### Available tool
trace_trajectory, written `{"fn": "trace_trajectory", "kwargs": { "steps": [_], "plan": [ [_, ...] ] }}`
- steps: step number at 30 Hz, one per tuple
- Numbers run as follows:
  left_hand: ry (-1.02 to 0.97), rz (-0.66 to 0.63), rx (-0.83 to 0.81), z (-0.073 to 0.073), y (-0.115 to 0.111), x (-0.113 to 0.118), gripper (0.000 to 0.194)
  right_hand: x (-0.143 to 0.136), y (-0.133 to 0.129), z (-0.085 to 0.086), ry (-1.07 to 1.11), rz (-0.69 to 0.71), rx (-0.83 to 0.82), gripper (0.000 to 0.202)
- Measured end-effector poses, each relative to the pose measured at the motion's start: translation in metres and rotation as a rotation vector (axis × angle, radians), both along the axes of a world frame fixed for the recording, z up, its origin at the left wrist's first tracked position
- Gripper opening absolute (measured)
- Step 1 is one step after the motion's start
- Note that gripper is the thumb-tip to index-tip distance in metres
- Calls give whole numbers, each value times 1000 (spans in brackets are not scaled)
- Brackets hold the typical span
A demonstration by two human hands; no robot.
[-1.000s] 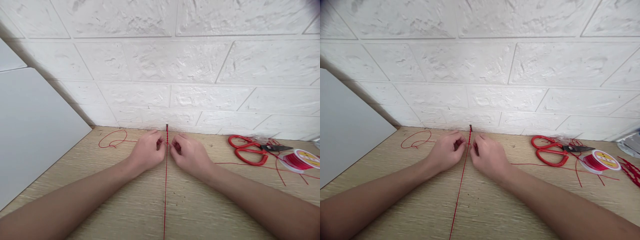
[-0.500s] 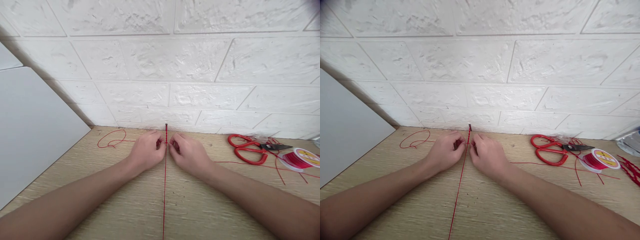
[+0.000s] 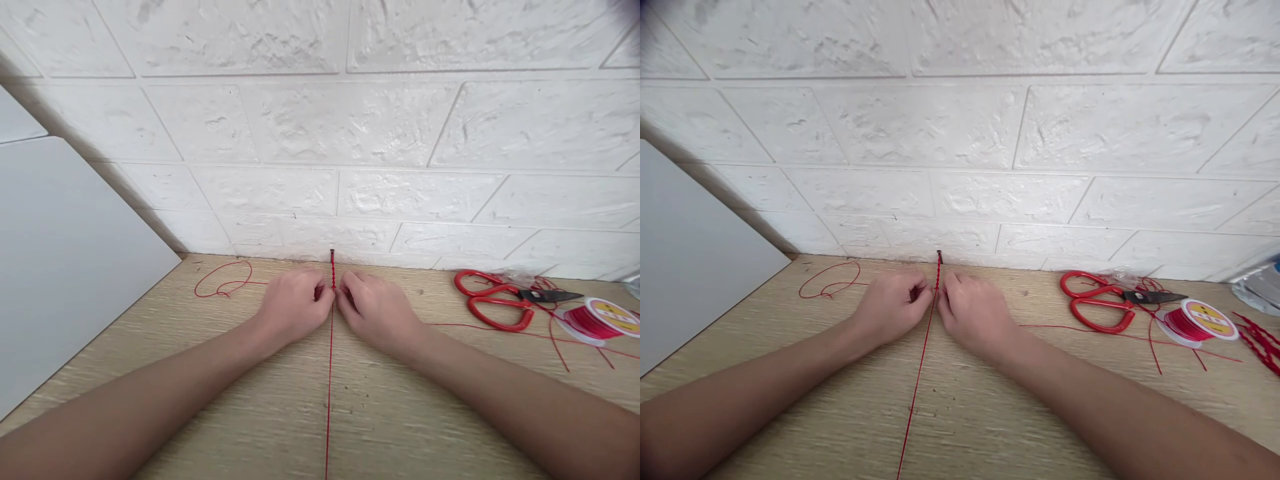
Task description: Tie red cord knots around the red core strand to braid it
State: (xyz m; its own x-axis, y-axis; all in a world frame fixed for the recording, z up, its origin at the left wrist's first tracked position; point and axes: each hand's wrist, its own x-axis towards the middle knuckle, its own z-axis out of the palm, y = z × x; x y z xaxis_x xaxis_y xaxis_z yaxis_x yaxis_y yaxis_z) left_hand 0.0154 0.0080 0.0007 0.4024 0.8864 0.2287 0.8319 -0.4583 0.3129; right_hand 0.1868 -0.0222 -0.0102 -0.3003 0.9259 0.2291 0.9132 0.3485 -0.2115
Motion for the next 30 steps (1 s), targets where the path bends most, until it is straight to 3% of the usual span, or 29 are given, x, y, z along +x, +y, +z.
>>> {"fn": "trace_trajectory", "kwargs": {
  "steps": [11,22,30],
  "plan": [
    [52,-86,16,-2,0,1,28,-1,1,-1,-34,14,-5,20],
    [103,-73,59,-9,1,1,27,-2,1,0,-9,-19,-26,18],
    [91,-68,53,-6,0,1,27,0,3,-1,6,-13,-19,20]
  ]
}}
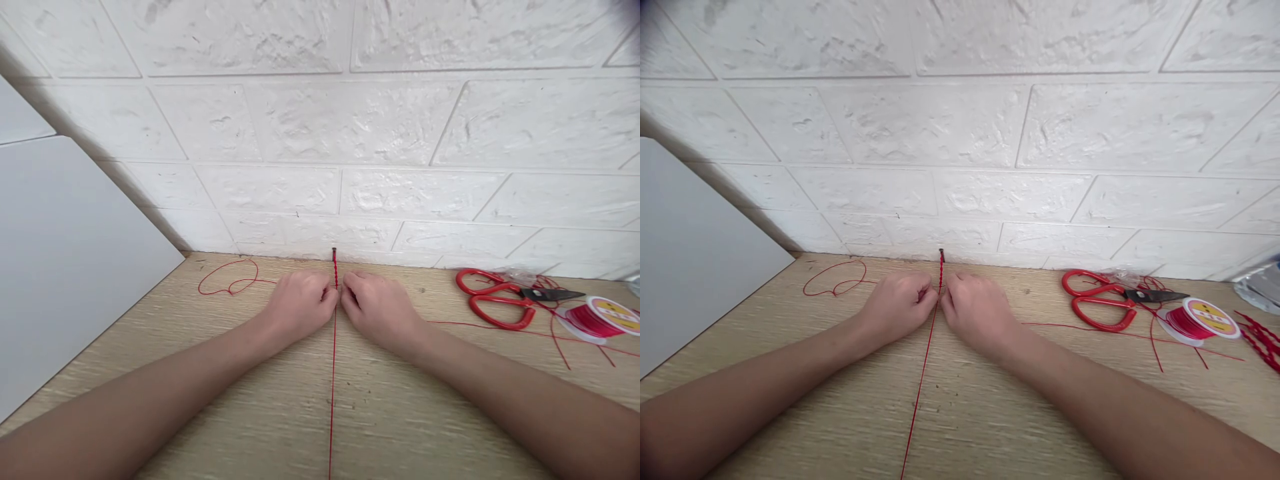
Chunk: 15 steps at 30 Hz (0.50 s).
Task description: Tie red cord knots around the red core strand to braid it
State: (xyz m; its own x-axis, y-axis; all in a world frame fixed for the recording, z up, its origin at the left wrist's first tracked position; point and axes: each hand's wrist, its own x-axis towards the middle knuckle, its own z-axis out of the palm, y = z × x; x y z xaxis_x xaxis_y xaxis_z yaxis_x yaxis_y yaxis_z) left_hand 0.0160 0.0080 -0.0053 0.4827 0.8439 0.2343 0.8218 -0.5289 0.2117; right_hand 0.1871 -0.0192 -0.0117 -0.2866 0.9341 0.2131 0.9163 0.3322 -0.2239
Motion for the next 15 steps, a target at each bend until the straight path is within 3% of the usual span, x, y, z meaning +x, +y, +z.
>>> {"fn": "trace_trajectory", "kwargs": {
  "steps": [6,15],
  "plan": [
    [-32,-41,42,2,-4,-2,32,5,3,-1,59,-8,3,25],
    [-38,-74,205,0,-16,-1,30,6,0,-3,190,13,-5,6]
  ]
}}
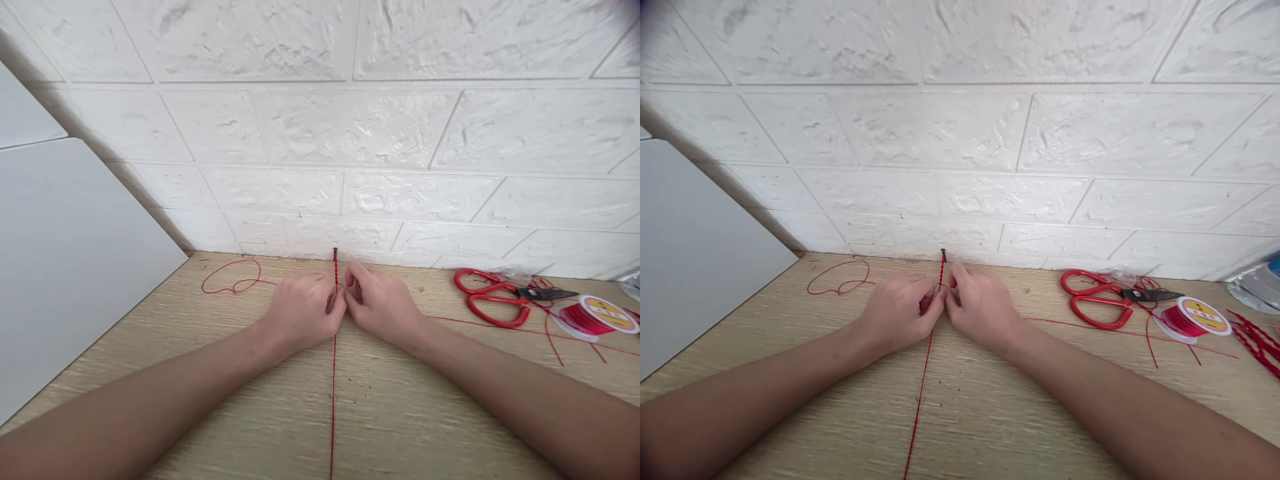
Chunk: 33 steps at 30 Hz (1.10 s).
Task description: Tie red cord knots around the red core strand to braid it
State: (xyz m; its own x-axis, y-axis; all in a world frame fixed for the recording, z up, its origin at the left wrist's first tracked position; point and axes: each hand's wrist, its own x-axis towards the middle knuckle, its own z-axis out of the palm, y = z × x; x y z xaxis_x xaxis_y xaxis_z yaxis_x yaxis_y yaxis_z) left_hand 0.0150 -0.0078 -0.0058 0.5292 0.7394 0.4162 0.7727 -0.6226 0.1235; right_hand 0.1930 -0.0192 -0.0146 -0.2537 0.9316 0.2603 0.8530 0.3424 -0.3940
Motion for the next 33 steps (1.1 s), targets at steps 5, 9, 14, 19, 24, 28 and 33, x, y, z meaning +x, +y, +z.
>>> {"fn": "trace_trajectory", "kwargs": {
  "steps": [5,9,14,19,24,28,33],
  "plan": [
    [17,-120,117,4,-12,1,23,0,0,2,61,-9,60,24],
    [16,-271,215,7,-19,2,20,0,-1,5,118,17,92,47],
    [3,-468,304,6,-20,1,21,1,-2,6,125,131,68,47],
    [-72,-620,296,7,-20,1,21,2,-4,7,181,275,11,33],
    [-292,-528,168,13,-14,-4,16,2,-6,9,263,352,54,12],
    [-440,-388,49,10,-7,-7,25,2,-7,5,342,384,145,9],
    [-406,-319,-126,5,-6,-7,39,3,-8,3,451,408,188,9]
  ]
}}
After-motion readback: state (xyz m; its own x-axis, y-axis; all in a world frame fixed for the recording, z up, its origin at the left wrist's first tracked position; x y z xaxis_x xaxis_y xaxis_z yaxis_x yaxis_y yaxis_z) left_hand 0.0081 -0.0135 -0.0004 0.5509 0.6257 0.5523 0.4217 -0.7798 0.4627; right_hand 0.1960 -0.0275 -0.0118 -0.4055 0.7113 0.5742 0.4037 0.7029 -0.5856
